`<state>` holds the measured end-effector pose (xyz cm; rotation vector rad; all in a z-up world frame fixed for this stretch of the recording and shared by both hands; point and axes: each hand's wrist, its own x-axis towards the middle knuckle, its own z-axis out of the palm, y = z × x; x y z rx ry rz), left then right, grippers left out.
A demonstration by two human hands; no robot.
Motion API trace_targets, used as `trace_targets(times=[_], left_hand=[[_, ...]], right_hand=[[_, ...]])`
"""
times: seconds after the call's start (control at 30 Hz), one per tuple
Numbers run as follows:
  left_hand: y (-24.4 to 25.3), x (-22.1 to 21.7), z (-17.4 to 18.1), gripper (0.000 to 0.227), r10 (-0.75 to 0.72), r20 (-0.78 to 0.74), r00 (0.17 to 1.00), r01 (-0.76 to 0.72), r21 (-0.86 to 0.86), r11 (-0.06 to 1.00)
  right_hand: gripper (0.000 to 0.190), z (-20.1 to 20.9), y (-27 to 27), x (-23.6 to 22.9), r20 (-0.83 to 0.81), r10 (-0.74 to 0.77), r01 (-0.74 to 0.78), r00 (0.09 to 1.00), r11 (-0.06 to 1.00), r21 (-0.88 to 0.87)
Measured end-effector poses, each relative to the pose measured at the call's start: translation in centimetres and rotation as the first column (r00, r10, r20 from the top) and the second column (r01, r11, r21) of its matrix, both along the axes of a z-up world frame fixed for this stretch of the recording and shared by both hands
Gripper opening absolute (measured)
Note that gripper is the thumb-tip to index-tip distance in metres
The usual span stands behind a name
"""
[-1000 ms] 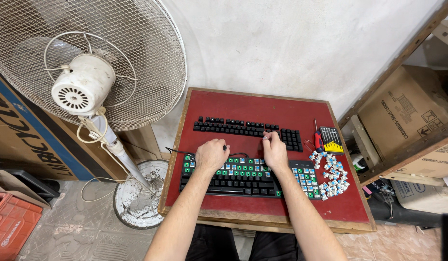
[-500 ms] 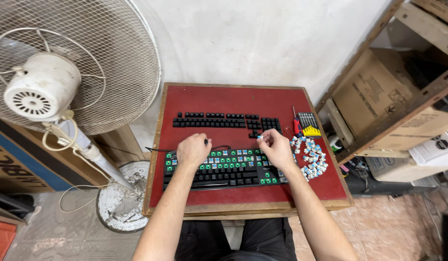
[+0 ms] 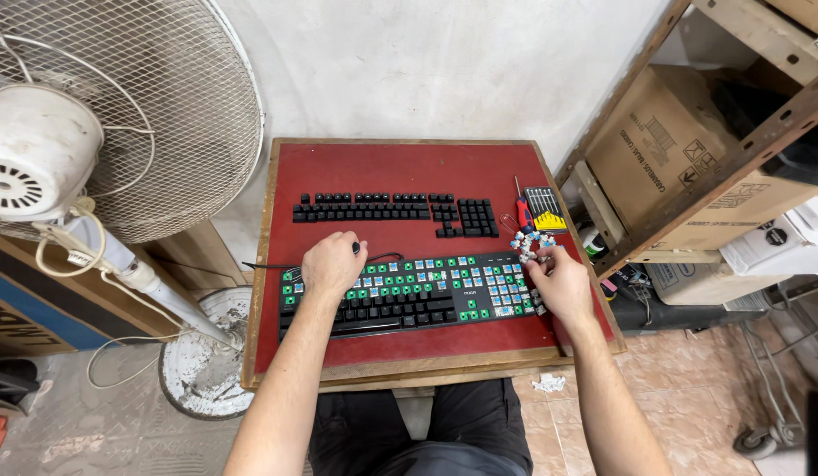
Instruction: The person uses a keycap puller to remove black keycaps from a mechanical keyboard and places them on the table. They then press down on the remaining keycaps to ensure they are seated properly.
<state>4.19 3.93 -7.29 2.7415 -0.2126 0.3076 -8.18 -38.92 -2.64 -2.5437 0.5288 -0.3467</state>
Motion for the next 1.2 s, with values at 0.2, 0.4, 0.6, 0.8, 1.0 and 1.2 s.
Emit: trace_targets(times=[0.2, 0.4, 0.6, 0.8, 1.0, 1.2], left_hand=[[-0.6, 1.0, -0.1, 0.023, 0.002, 0.365, 0.931, 0.006, -0.022, 1.000], [-4.6, -3.1, 8.0, 0.055, -0.263, 0.188, 0.946, 0.324, -0.574, 0.752], [-10.5, -5.7, 8.8, 0.027, -0.315, -0.103, 0.944, -0.065, -0.990, 0.128], [-13.4, -6.9, 7.0, 0.031, -0.383, -0.095, 0.919, -0.179, -0.966, -0.189], [-13.8, -7.4, 6.7, 0.036, -0.443, 0.037, 0.896, -0.020, -0.992, -0.123], [-12.7, -7.7, 7.0, 0.037, -0.526, 0.036, 0.850, 0.083, -0.994, 0.066]], right_hand=[[0.021, 2.1, 6.7, 0.3, 0.093, 0.313, -0.318, 0.945, 0.947, 0.052], [0.023, 6.1, 13.3, 0.3, 0.262, 0.513, -0.566, 0.818, 0.799, 0.204], [0.030, 7.7, 16.2, 0.8, 0.284, 0.590, -0.650, 0.756, 0.727, 0.222], [0.027, 4.4, 15.4, 1.7, 0.293, 0.495, -0.546, 0.818, 0.829, 0.124], [0.027, 5.3, 14.4, 1.9, 0.295, 0.430, -0.497, 0.853, 0.841, 0.213], [0.030, 7.5, 14.0, 0.5, 0.225, 0.462, -0.498, 0.858, 0.856, 0.140]])
